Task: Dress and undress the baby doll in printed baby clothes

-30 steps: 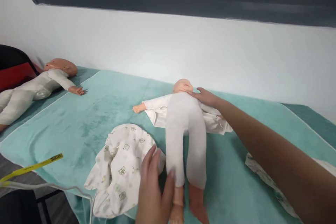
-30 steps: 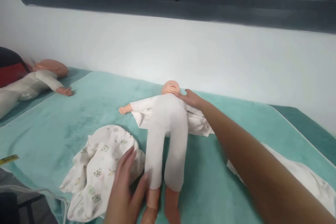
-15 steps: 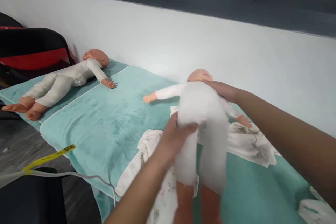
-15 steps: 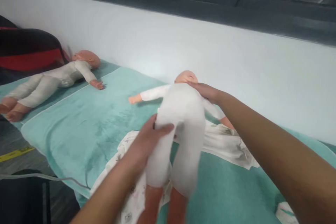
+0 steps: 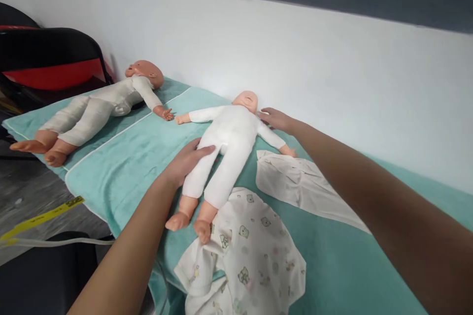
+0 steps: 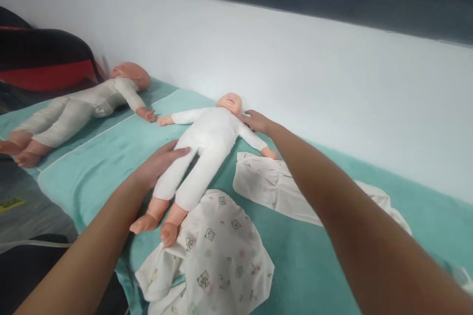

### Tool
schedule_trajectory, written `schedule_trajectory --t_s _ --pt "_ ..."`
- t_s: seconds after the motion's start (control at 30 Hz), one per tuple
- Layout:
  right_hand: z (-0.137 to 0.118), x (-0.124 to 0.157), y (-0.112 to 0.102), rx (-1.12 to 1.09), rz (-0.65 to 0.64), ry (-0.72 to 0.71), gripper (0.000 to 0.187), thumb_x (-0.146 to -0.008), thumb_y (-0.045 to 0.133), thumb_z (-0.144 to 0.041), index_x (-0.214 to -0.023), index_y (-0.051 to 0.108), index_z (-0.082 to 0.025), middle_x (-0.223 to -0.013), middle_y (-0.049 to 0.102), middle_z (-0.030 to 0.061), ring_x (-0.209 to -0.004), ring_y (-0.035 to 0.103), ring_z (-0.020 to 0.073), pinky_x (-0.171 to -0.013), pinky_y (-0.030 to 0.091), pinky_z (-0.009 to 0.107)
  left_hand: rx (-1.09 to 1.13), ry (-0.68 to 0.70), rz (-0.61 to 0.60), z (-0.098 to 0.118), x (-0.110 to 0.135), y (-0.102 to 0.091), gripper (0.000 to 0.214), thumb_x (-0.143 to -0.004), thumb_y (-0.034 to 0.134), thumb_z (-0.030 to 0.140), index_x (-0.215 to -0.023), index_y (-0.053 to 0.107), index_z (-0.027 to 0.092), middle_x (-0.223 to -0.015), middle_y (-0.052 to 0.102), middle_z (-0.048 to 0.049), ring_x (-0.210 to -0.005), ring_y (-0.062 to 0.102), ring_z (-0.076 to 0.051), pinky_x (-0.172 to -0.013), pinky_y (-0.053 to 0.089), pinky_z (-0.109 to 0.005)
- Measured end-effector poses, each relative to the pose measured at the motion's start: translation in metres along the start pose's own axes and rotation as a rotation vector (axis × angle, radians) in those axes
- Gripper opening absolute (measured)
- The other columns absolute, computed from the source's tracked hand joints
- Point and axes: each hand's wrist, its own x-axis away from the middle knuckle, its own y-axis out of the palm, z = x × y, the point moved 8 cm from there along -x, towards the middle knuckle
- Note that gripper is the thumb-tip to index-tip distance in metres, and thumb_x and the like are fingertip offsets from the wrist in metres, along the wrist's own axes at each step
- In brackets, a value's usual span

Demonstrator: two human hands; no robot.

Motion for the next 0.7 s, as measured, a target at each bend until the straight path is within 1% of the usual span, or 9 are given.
schedule_trajectory --t_s 0.07,0.13,0.17,0.23,0.33,0.43,0.53,0.6,0.7 --pt "0.037 0.033 -0.018 0.159 -0.062 0.051 0.051 -0.087 0.050 -0.066 -0.095 0.066 -0.018 -0.099 0.070 0.0125 -0.089 0.063 0.0262 -0.082 0.049 0.040 -0.334 0.137 0.209 0.012 0.020 -0.013 0.055 -0.084 0.060 0.043 -0.131 0.053 0.016 -0.126 0.063 -0.0164 -0.109 0.063 -0.033 -0.096 0.050 -0.050" --pt "0.082 0.080 -0.042 0.382 -0.093 0.150 0.050 -0.085 0.052 -0.067 -0.072 0.063 -0.020 -0.079 0.069 0.0089 -0.077 0.062 0.0246 -0.076 0.046 0.038 -0.682 0.385 0.312 0.032 0.053 -0.005 0.049 -0.089 0.052 0.030 -0.136 0.050 0.017 -0.138 0.054 -0.0152 -0.125 0.053 -0.033 -0.106 0.042 -0.052" --pt "0.103 0.106 -0.053 0.446 -0.096 0.201 0.050 -0.085 0.052 -0.067 -0.069 0.062 -0.021 -0.076 0.068 0.0078 -0.074 0.061 0.0241 -0.073 0.045 0.037 -0.831 0.524 0.263 0.039 0.072 0.010 0.048 -0.089 0.049 0.022 -0.137 0.050 0.019 -0.142 0.051 -0.0138 -0.132 0.046 -0.032 -0.111 0.038 -0.052" --pt "0.135 0.156 -0.071 0.501 -0.076 0.265 0.047 -0.084 0.052 -0.066 -0.070 0.059 -0.022 -0.074 0.066 0.0062 -0.067 0.058 0.0226 -0.065 0.041 0.035 -1.068 0.735 0.020 0.037 0.106 0.051 0.051 -0.085 0.049 0.013 -0.135 0.052 0.023 -0.148 0.047 -0.0104 -0.142 0.034 -0.031 -0.117 0.028 -0.054" --pt "0.152 0.210 -0.073 0.536 -0.071 0.260 0.043 -0.083 0.053 -0.065 -0.073 0.058 -0.023 -0.074 0.066 0.0057 -0.064 0.056 0.0219 -0.060 0.036 0.033 -1.265 0.791 -0.246 0.020 0.135 0.093 0.055 -0.082 0.050 0.007 -0.134 0.054 0.024 -0.154 0.039 -0.0100 -0.148 0.023 -0.034 -0.117 0.020 -0.062" --pt "0.133 0.231 -0.056 0.541 -0.043 0.152 0.033 -0.084 0.056 -0.053 -0.070 0.056 -0.023 -0.073 0.065 0.0055 -0.065 0.056 0.0225 -0.060 0.036 0.032 -1.307 0.738 -0.346 0.015 0.136 0.115 0.046 -0.079 0.044 0.000 -0.115 0.064 0.020 -0.151 0.044 -0.0102 -0.148 0.023 -0.033 -0.116 0.019 -0.065" --pt "0.095 0.243 -0.031 0.508 -0.017 0.054 0.028 -0.087 0.053 -0.045 -0.069 0.054 -0.024 -0.074 0.064 0.0037 -0.069 0.056 0.0222 -0.063 0.038 0.031 -1.196 0.765 -0.342 0.029 0.133 0.133 0.040 -0.074 0.042 -0.004 -0.097 0.066 0.018 -0.145 0.051 -0.0094 -0.145 0.031 -0.028 -0.118 0.024 -0.059" --pt "0.059 0.256 -0.014 0.432 -0.017 -0.042 0.025 -0.090 0.050 -0.043 -0.076 0.057 -0.024 -0.084 0.066 0.0023 -0.078 0.058 0.0220 -0.070 0.042 0.031 -1.039 0.814 -0.281 0.047 0.134 0.146 0.041 -0.070 0.041 -0.006 -0.097 0.063 0.017 -0.148 0.047 -0.0112 -0.144 0.033 -0.026 -0.117 0.030 -0.053" --pt "-0.005 0.297 0.004 0.161 -0.088 -0.314 0.028 -0.094 0.045 -0.046 -0.087 0.060 -0.024 -0.091 0.065 0.0019 -0.083 0.058 0.0212 -0.075 0.047 0.033 -0.741 0.842 -0.180 0.071 0.141 0.165 0.054 -0.067 0.043 -0.005 -0.116 0.054 0.013 -0.156 0.033 -0.0157 -0.145 0.030 -0.026 -0.116 0.033 -0.048"
